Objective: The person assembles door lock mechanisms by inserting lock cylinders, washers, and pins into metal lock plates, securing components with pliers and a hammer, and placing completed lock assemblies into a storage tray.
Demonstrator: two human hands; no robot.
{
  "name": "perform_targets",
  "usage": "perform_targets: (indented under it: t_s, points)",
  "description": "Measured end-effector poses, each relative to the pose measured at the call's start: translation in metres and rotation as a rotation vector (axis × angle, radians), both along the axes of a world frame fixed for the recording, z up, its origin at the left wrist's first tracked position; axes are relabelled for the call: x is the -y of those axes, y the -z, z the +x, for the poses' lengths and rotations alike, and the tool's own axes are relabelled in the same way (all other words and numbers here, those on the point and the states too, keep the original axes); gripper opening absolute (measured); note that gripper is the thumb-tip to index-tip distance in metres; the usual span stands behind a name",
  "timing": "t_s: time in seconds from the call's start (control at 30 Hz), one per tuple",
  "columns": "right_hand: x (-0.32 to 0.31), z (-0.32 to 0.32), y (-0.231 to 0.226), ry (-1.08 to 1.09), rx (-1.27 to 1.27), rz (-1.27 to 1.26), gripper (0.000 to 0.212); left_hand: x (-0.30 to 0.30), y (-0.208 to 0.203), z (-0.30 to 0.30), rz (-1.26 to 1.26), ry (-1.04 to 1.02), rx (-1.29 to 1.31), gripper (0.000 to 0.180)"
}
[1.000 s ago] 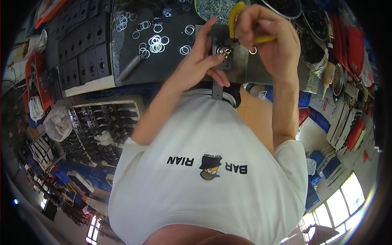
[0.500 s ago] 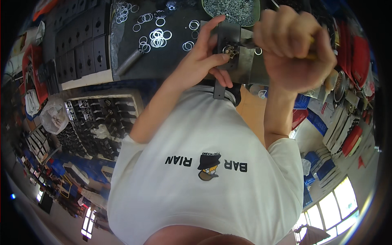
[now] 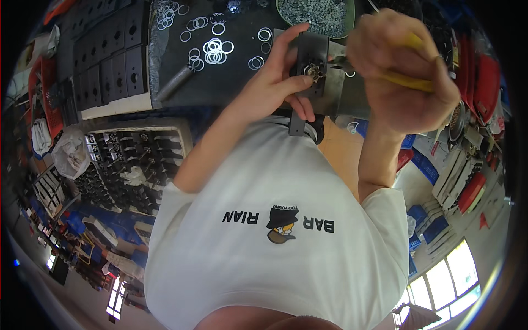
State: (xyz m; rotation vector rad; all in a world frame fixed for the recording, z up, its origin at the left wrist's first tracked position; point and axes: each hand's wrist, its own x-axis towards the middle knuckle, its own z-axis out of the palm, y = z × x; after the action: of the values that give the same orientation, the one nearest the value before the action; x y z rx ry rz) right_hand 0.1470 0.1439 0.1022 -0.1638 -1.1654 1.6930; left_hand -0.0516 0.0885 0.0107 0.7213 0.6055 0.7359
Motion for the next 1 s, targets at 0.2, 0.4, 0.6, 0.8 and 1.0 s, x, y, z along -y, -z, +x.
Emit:
perform_targets:
  t_s: [0.2,0.4,0.6,0.8,1.0]
  points:
    - [0.004,-0.006,0.037,0.169,0.087,-0.287,0.076,0.003,0.003,0.000,0.010,-0.027,-0.005,0.090]
    - [-0.008,0.004,0.044,0.081,0.142,-0.177,0.073,0.001,0.003,0.002,0.025,-0.017,-0.010,0.092]
    - [-0.011,0.000,0.037,-0.080,0.180,-0.050,0.058,0.005,0.005,0.004,0.047,-0.048,-0.026,0.092]
    - [-0.009,0.002,0.048,-0.092,-0.045,-0.084,0.044,0.004,0.007,0.004,0.036,-0.047,-0.004,0.092]
    - [-0.005,0.005,0.055,0.049,-0.014,-0.113,0.055,0.003,0.004,0.003,0.021,-0.029,-0.015,0.092]
